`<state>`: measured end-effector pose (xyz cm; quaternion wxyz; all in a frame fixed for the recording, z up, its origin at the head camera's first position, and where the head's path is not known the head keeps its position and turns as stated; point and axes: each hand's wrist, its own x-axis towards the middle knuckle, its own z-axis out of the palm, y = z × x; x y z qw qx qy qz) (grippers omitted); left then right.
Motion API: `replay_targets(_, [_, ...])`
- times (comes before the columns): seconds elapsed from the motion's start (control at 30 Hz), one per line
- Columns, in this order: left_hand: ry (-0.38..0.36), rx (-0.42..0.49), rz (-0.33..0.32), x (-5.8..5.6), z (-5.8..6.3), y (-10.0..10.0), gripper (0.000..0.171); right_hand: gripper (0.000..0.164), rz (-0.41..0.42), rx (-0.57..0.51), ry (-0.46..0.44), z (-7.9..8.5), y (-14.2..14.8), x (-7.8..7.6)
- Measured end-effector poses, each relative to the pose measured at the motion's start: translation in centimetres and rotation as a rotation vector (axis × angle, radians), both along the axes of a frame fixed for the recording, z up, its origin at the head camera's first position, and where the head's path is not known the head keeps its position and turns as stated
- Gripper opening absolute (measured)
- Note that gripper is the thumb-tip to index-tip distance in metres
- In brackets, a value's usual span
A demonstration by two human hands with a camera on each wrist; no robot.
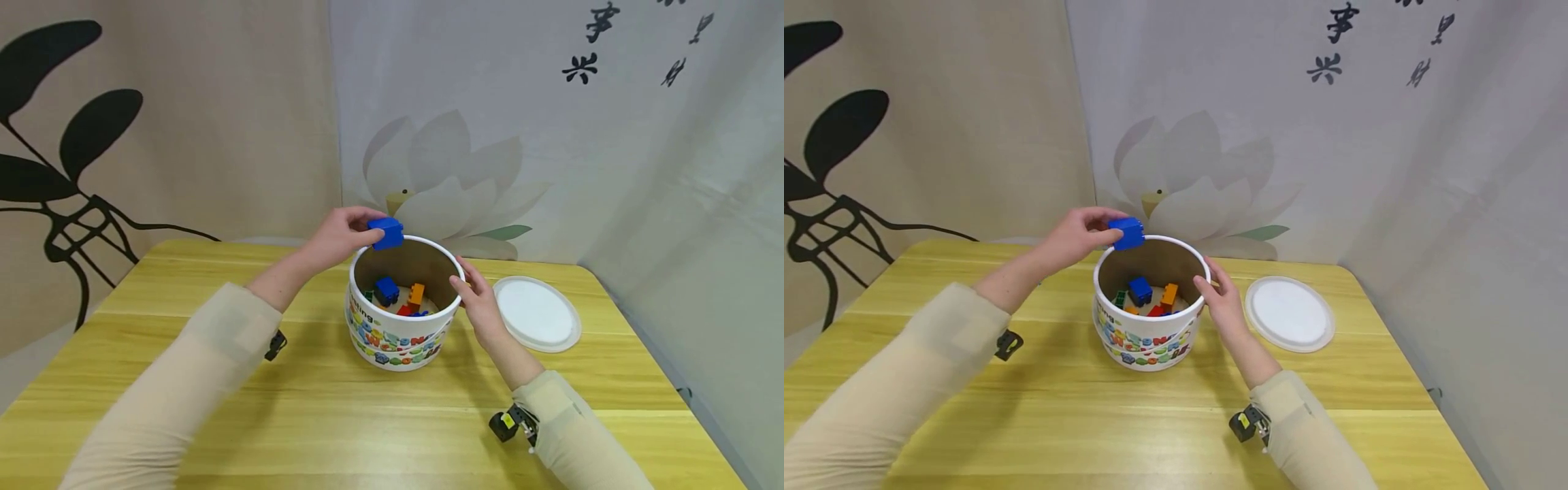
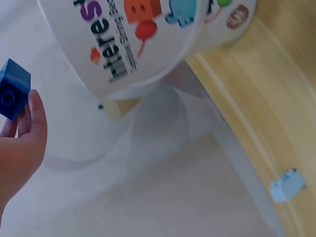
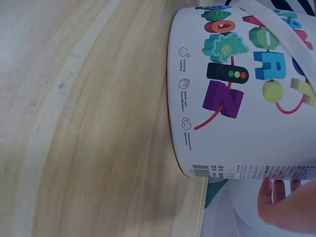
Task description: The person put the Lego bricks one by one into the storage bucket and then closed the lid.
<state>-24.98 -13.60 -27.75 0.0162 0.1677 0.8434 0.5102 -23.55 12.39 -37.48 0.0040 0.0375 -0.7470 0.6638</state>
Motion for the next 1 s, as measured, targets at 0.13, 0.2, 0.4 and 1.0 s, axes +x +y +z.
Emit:
replay_targets(0.13, [0.014, -0.046, -0.033, 0.1, -0.2, 1.1, 0.039, 0.049, 0.005, -0.002, -0.002, -0.1, 0.0, 0.0])
replay_targets(0.2, [0.024, -0.069, -0.056, 0.1, -0.4, 1.5, 0.04, 0.049, 0.005, -0.001, -0.002, -0.1, 0.0, 0.0])
replay_targets(0.4, [0.052, -0.081, -0.15, 0.3, -0.9, 1.8, 0.043, 0.048, -0.001, -0.007, 0.003, -0.1, 0.0, 0.0])
replay_targets(1.0, [0.011, -0.043, 0.295, -3.3, -6.1, -7.8, 0.043, 0.048, -0.004, 0.019, 0.023, 0.0, 0.0, -0.2])
